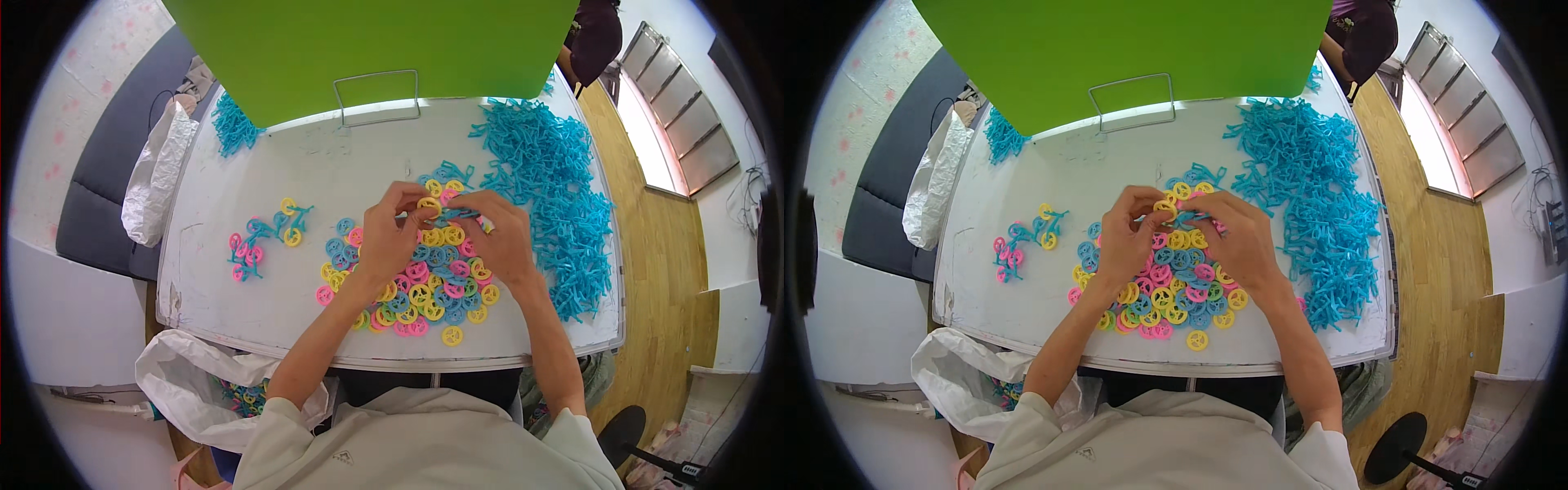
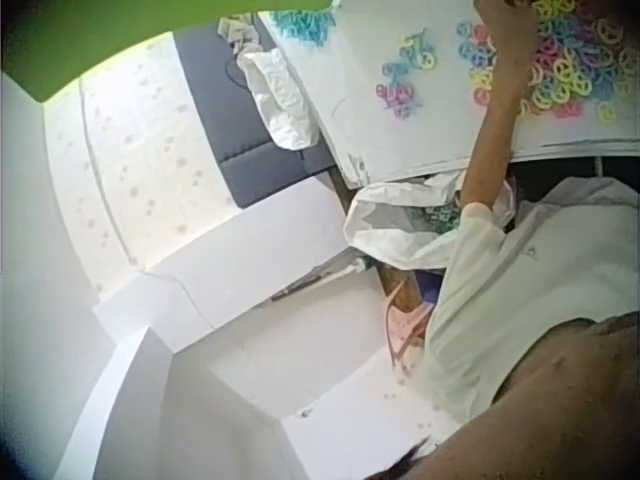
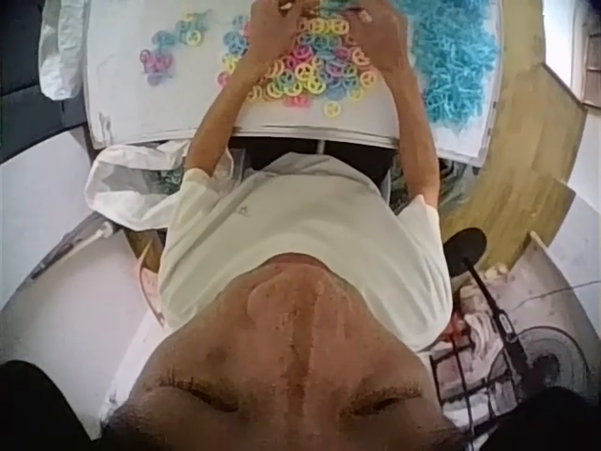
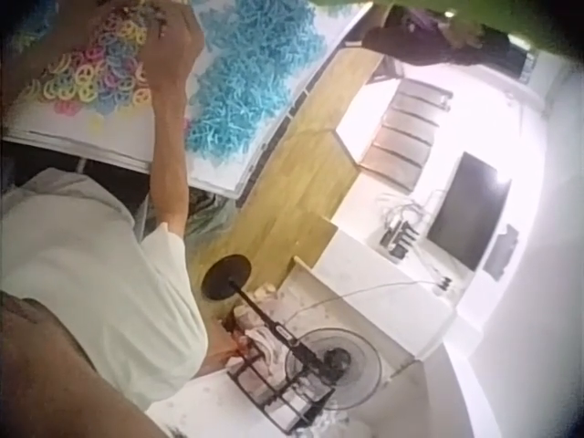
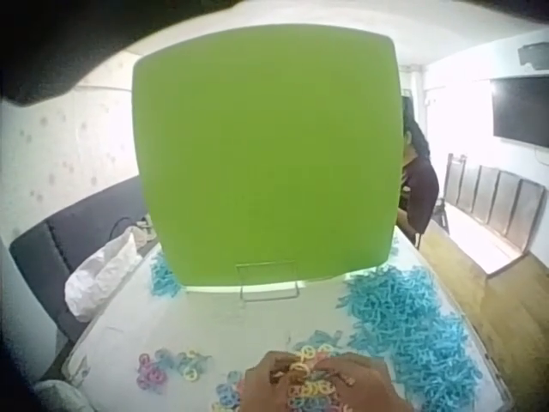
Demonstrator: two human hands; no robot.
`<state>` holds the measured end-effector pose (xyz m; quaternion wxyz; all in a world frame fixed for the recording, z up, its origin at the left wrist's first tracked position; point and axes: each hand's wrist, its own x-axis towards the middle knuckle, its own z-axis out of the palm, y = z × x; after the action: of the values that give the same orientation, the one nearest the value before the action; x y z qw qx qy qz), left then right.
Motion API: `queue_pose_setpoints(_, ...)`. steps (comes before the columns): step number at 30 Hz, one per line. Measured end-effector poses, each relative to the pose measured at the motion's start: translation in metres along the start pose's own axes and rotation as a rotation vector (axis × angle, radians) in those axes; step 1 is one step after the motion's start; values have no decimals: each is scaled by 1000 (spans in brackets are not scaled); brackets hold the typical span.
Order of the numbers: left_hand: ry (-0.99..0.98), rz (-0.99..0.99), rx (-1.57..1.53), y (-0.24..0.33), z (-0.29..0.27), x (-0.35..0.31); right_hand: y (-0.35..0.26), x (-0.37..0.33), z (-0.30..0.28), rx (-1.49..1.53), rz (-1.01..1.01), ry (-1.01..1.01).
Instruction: Assembling small yellow and pink plastic smiley-face components into circular units at a table.
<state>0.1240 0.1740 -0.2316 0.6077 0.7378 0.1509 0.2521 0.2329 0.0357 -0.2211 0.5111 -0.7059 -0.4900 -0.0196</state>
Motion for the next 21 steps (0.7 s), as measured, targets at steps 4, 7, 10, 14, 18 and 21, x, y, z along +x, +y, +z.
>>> queue_pose_setpoints(4,36,0,-82,-4,0,-3,-3,2,-1,81,70,-22)
queue_pose_setpoints(7,48,23,-85,-3,2,-4,0,1,1,76,54,-59)
queue_pose_setpoints(10,53,-3,-70,-3,13,-6,2,-1,-1,140,153,-64)
queue_pose_setpoints(14,86,1,-51,-5,7,-10,-1,1,3,170,182,-101)
queue_pose_setpoints(18,104,85,127,-3,11,-13,6,-3,3,114,231,-129)
queue_pose_setpoints(21,133,158,225,-2,12,-15,3,-1,3,204,316,-162)
